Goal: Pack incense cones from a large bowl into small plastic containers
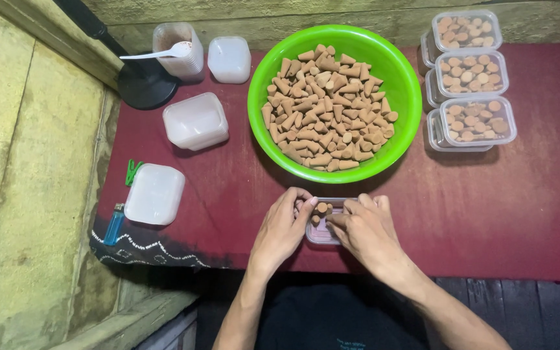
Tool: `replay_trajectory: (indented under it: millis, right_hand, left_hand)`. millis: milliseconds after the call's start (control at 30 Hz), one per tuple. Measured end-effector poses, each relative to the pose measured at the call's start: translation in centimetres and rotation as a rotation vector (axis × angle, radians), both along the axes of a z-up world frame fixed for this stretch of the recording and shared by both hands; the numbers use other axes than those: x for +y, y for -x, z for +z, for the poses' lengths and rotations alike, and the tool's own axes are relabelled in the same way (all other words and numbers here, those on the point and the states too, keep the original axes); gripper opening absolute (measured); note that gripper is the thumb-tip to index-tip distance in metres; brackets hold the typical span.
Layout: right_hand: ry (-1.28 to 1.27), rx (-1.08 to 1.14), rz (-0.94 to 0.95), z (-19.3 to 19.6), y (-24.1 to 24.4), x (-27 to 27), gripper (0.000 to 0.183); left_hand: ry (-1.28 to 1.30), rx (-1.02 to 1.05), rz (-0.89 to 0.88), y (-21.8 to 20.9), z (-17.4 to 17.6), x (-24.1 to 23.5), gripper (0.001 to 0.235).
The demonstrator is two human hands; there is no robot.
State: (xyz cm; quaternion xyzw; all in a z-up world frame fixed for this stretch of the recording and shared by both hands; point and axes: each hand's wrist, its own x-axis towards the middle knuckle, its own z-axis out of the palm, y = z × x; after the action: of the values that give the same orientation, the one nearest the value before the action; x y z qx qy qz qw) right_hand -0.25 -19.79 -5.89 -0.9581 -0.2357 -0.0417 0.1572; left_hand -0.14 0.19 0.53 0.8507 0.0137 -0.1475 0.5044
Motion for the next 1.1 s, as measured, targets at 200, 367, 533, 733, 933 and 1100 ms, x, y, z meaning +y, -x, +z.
replay_trajectory:
  millis: [200,367,533,733,933,1100]
  right_hand:
    - [-0.1,0.013,-0.024,2.1,-0.1,-0.7,0.006]
    - [-0.216,0.085,-0.033,3.6,-0.4,-1.9,0.008]
    - [-0.35,0.168,-0.08,5.7,-1.1,-3.5,0.011]
    - [-0.455,0.12,-0.141,7.0,-3.4,-4.9,0.008]
    - [-0.365,0.007,-0.115,5.7,-6.7,-4.9,0.009]
    - [-0.292,-0.059,-0.089,5.3,-7.9,-4.2,0.012]
  left_hand:
    - [-0.054,-0.069,0.008,0.2,-0.2,-0.1,0.031]
    - [-0.12,-0.163,0.037,0.6,-0.2,0.1,0.029]
    - [-0.2,-0.25,0.075,0.6,-1.7,0.5,0.03]
    - [-0.161,-0.466,0.135,-0.1,-2.6,0.2,0.042]
    - [-0.071,-0.673,0.099,-2.2,-1.2,-0.9,0.024]
    - [-0.329,-0.832,0.14,-3.8,-1.8,-0.8,0.013]
